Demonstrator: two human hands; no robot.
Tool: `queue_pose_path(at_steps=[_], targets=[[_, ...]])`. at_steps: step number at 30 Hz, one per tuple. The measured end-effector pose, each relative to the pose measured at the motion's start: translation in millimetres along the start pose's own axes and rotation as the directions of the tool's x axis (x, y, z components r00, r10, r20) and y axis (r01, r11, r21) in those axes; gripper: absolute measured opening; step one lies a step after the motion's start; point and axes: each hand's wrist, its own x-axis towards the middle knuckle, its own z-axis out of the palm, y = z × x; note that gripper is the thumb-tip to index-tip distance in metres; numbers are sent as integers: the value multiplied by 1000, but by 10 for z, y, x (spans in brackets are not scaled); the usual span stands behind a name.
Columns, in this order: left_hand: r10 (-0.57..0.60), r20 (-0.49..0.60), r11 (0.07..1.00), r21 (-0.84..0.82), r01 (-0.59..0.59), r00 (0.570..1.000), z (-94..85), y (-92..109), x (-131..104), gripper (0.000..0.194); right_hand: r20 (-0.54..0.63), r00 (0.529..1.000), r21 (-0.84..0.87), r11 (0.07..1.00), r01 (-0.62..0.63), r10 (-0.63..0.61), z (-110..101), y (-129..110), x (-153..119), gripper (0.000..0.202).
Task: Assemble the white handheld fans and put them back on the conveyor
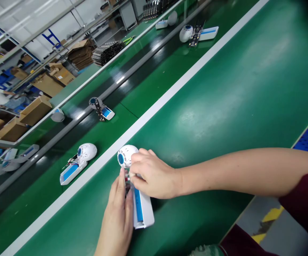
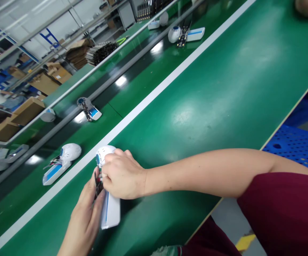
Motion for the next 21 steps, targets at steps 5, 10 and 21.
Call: queue_pose_path(at_steps=[5, 10, 21], targets=[[-72, -8, 992, -107, 71, 997, -14, -31, -17, 48, 37, 999, 7, 1000, 30, -30, 2, 2, 18, 23], [-73, 36, 982, -171, 78, 997, -26, -44, -19, 46, 60, 998, 22, 999, 31, -32, 19, 5, 7, 24], [-184, 13, 963, -196, 183, 983, -101, -10, 32, 43, 20, 999, 198, 980, -28, 24, 27, 31, 27, 20]])
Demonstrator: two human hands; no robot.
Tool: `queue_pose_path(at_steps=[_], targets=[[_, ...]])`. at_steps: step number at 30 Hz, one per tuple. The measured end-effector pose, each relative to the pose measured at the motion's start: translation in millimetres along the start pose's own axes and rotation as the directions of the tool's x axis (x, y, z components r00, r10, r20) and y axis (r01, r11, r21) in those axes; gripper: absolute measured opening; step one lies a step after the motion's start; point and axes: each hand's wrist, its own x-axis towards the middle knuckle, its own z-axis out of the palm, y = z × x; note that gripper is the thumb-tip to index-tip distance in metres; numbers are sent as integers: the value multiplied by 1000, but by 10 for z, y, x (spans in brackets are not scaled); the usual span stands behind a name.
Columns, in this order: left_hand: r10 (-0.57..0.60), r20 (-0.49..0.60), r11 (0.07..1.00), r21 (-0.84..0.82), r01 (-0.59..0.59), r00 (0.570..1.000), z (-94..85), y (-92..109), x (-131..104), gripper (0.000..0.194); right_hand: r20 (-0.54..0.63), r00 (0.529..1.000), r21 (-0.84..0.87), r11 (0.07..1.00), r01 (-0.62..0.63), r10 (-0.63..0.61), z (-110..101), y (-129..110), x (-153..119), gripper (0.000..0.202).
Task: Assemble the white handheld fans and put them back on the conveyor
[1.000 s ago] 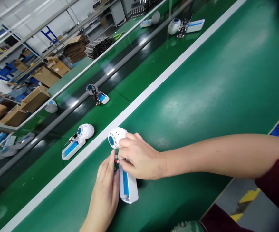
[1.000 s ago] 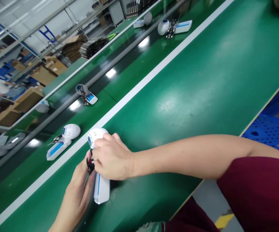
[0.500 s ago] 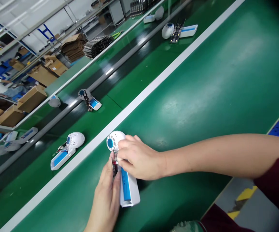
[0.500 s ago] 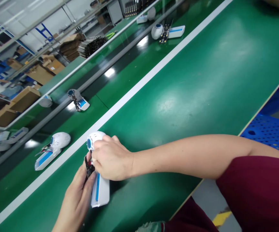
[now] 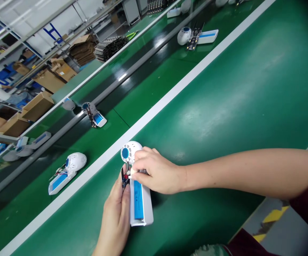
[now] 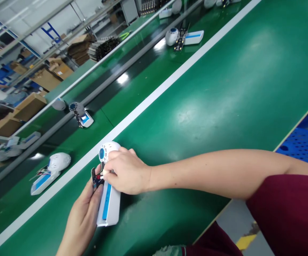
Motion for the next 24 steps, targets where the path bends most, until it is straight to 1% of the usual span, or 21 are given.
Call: queue_pose_path(at_steps=[8, 10, 13, 16, 18, 21, 22, 24], targets=[[97, 10, 989, 110, -97, 995, 68, -7, -15, 42, -6, 1000, -52, 999, 0, 0, 16, -12, -12, 21], [151, -18, 973, 178, -145, 988, 95, -15, -31, 44, 0, 1000, -77, 997, 2, -2, 15, -12, -16, 20], [256, -53, 925, 302, -229, 965, 137, -43, -41, 48, 4, 1000, -115, 993, 19, -18, 15, -2, -32, 20], [304, -24, 895, 350, -276, 953, 162, -64, -35, 51, 14, 998, -128, 990, 56, -54, 17, 8, -47, 21], [312, -12, 889, 357, -287, 950, 184, -64, -31, 53, 18, 997, -151, 985, 80, -78, 19, 9, -52, 22], [298, -67, 895, 367, -254, 952, 238, -39, -41, 59, -14, 996, -229, 970, 85, -90, 24, 6, -56, 23], [279, -75, 908, 344, -238, 957, 257, -25, -51, 61, -23, 995, -249, 965, 86, -95, 25, 5, -57, 23], [197, -57, 958, 225, -180, 979, 283, -1, -75, 59, -29, 995, -254, 963, 86, -97, 25, 0, -55, 24]])
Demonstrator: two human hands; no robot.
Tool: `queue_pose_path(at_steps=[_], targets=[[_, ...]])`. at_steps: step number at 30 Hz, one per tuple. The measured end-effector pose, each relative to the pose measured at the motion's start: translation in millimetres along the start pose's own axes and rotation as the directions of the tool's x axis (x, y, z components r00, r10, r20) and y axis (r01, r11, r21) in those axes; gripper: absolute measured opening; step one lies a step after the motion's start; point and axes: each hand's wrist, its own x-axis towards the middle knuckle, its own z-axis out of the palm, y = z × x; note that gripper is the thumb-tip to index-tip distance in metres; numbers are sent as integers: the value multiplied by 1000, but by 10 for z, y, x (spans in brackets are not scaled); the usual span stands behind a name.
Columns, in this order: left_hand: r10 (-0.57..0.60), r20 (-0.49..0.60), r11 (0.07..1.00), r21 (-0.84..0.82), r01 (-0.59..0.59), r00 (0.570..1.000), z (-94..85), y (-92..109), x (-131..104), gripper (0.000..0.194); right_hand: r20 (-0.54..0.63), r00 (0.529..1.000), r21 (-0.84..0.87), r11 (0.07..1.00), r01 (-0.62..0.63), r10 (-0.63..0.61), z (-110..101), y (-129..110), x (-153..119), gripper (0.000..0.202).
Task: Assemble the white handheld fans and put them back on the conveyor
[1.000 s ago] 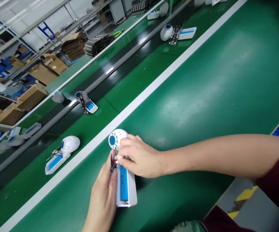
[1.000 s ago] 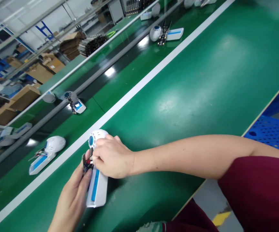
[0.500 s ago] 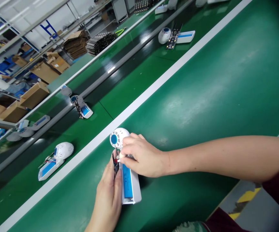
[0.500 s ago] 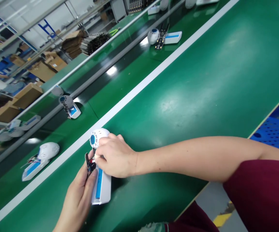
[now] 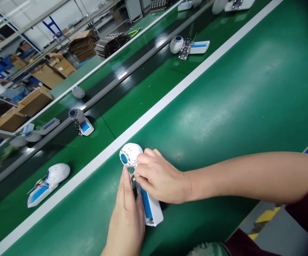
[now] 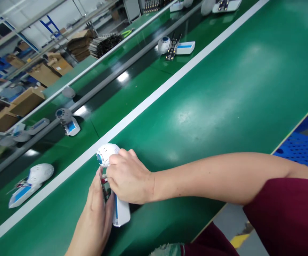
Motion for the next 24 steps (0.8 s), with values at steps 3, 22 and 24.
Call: queue_pose_path(at_steps=[3, 22, 24], targets=[[-131, 68, 971, -192, 142, 989, 2, 13, -37, 51, 13, 999, 42, 999, -30, 29, -11, -10, 8, 24], [128, 39, 990, -66, -125, 991, -57, -342, 114, 56, 81, 997, 34, 999, 3, -6, 32, 81, 131, 22], [44, -78, 996, -70, -49, 996, -268, -572, 397, 57, 81, 995, -24, 998, 59, -57, -7, 246, 462, 24]])
